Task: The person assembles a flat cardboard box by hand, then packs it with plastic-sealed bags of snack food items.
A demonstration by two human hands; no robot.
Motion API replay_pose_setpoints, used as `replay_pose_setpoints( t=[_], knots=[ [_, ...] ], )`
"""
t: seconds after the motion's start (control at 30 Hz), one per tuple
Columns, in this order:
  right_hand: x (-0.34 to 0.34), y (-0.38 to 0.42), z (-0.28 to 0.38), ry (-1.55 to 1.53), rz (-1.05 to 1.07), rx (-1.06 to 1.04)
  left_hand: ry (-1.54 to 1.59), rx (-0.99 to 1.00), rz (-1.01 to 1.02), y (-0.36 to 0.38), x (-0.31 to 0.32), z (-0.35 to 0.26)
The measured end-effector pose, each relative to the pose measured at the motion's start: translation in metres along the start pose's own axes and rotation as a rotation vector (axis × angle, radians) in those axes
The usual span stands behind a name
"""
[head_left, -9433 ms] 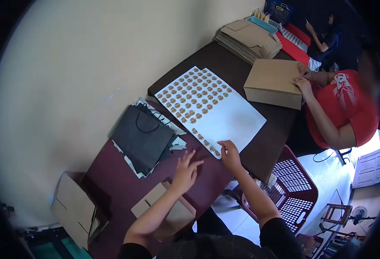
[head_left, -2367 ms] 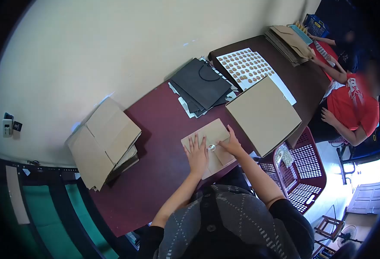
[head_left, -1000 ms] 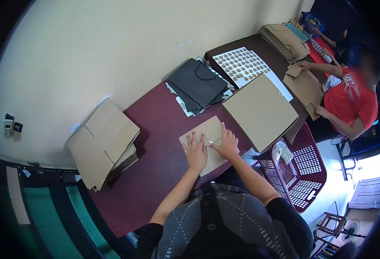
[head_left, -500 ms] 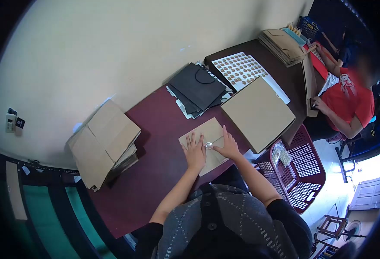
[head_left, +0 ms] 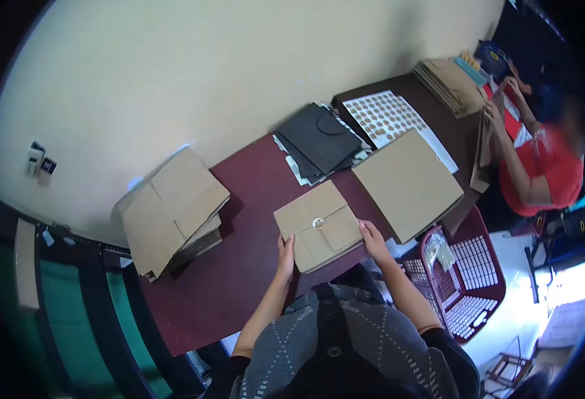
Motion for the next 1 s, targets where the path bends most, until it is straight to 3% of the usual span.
replay_pose_setpoints(
  t=[0.17,0.23,0.33,0.4,0.53,0.6,0.67,0.7,0.83,0.93,1.0],
  knots=[
    [0.009,0.015,0.114,-0.07,0.099,-0.38,0.135,0.189,0.005,0.064,-0.041,-0.097],
    [0.017,0.035,0.174,-0.076,0.207,-0.533,0.18,0.376,-0.077,0.101,-0.056,-0.14],
    [0.041,0.058,0.203,-0.176,0.411,-0.731,0.208,0.627,-0.227,0.15,-0.086,-0.157],
    [0.055,0.078,0.215,-0.237,0.542,-0.811,0.143,0.674,-0.439,0.184,-0.111,-0.15],
    [0.077,0.103,0.186,-0.287,0.95,-0.685,-0.302,0.9,-0.597,0.297,-0.121,-0.147],
    [0.081,0.118,0.172,-0.226,1.143,-0.671,-0.488,0.832,-0.662,0.352,-0.109,-0.141],
    [0.093,0.137,0.156,-0.111,1.261,-0.678,-0.445,0.755,-0.771,0.396,-0.095,-0.115],
    [0.095,0.153,0.148,-0.197,1.228,-0.682,-0.402,0.684,-0.8,0.419,-0.087,-0.1],
    [0.116,0.228,0.145,-0.105,1.592,-0.569,-0.398,0.634,-1.112,0.484,-0.077,-0.061],
    [0.119,0.303,0.167,-0.187,1.659,-0.774,-0.464,0.643,-1.285,0.547,-0.096,-0.049],
    [0.117,0.337,0.168,-0.199,1.806,-0.896,-0.307,0.667,-1.399,0.591,-0.094,-0.048]
  ],
)
Point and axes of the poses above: each hand's wrist, its own y-axis away from the middle knuckle, its own x-axis out of the palm, z = x × y, the point moved 3 cm from there along -y, towards the middle knuckle, and after that the axes turned 11 degrees about -z, right-handed, at the moved point
